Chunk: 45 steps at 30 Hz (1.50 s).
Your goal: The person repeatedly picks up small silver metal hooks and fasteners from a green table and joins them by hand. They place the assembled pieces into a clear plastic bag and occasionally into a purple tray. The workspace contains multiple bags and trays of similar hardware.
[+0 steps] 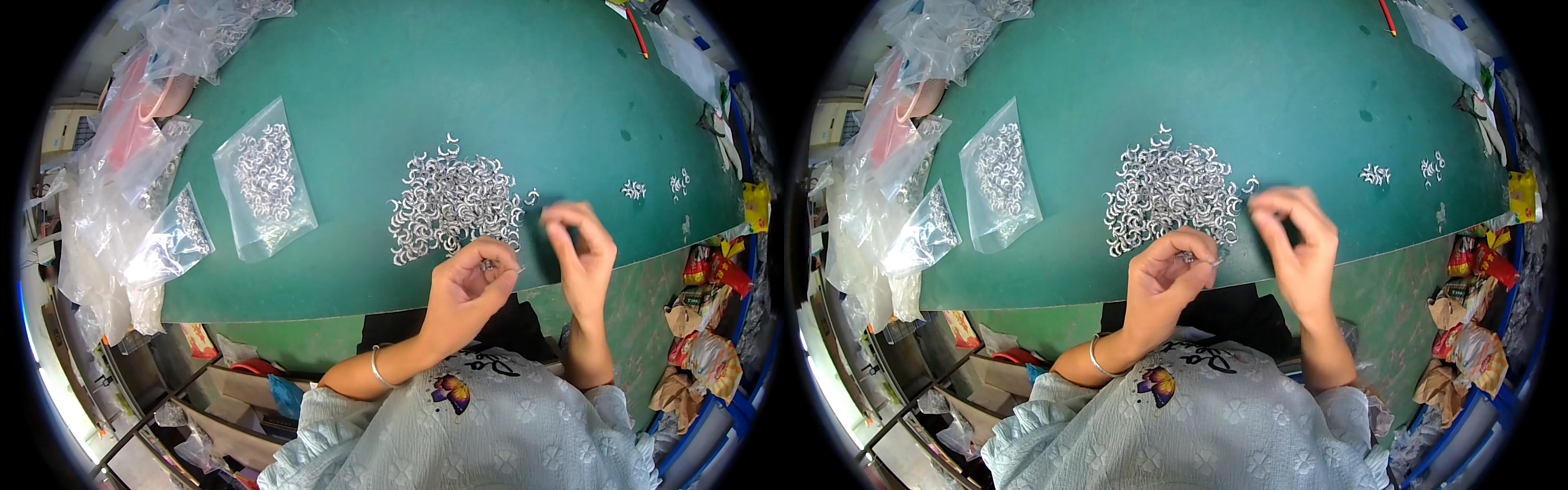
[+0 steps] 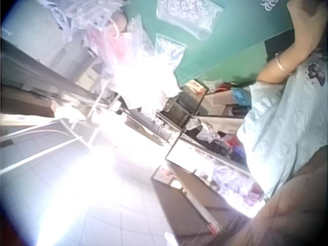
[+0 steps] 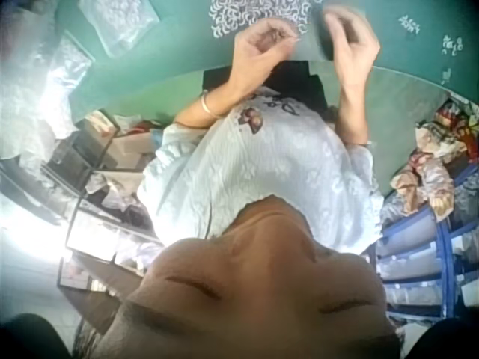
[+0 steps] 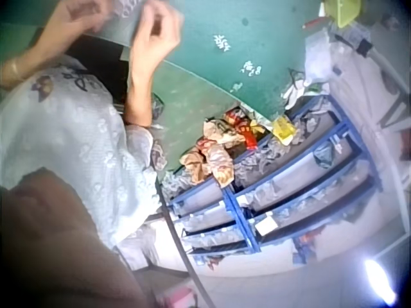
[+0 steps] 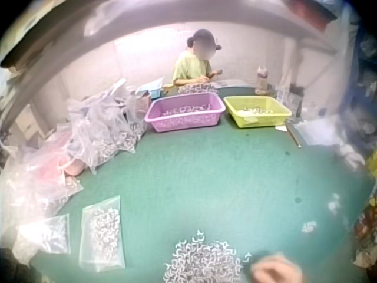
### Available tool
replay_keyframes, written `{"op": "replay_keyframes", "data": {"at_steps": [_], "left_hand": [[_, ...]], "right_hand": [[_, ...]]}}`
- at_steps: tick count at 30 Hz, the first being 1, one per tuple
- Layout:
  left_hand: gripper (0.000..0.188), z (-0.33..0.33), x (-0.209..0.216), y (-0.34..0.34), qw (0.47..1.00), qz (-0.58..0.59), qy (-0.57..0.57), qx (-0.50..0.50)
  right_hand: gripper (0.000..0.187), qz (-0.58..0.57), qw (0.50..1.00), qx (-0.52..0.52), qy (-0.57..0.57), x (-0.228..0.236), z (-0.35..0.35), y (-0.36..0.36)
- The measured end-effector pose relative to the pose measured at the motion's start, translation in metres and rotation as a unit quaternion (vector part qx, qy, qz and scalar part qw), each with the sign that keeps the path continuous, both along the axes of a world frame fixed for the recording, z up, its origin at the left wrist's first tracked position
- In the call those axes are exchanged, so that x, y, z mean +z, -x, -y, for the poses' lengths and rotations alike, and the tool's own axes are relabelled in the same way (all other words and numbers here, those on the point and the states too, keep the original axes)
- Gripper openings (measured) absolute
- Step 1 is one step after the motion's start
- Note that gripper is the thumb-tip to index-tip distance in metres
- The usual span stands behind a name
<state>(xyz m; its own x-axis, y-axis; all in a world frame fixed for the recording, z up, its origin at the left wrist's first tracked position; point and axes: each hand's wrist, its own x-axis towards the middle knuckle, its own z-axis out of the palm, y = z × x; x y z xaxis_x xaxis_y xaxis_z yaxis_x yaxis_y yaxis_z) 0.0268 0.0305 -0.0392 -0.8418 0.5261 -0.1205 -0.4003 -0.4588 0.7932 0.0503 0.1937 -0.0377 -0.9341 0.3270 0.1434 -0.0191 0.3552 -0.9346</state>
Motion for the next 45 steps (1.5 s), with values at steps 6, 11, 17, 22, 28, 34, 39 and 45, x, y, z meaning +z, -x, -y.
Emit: {"op": "replay_keyframes", "data": {"at_steps": [6,11,17,22,28,34,39,45], "left_hand": [[0.006,0.005,-0.001,0.007,0.982,0.152,-0.075,-0.082],[0.011,0.007,-0.004,0.005,0.982,0.141,-0.048,-0.119],[0.018,-0.001,-0.007,0.003,0.994,0.086,0.004,-0.067],[0.023,-0.010,-0.002,-0.002,0.997,0.072,0.029,-0.012],[0.025,-0.017,-0.001,-0.004,0.999,0.012,0.026,0.044],[0.021,-0.013,0.000,-0.006,0.998,-0.017,0.054,0.035],[0.015,-0.013,0.000,-0.006,0.997,-0.026,0.062,0.038],[0.007,-0.013,0.006,-0.004,0.998,-0.013,0.055,0.001]], "right_hand": [[0.023,0.008,0.937,0.003,-0.349,-0.011,-0.008,0.025],[0.020,-0.001,0.950,0.010,-0.312,-0.015,-0.020,0.020],[0.019,0.031,0.999,-0.017,0.027,-0.008,-0.016,0.009],[0.012,0.046,0.921,0.027,0.385,-0.002,0.000,-0.009],[0.010,0.030,0.905,0.040,0.423,-0.004,0.016,-0.021],[0.010,0.031,0.888,0.042,0.457,-0.004,0.020,-0.023],[0.010,0.025,0.900,0.044,0.433,-0.006,0.019,-0.026],[0.010,0.054,0.885,0.025,0.461,0.000,0.019,-0.025]]}}
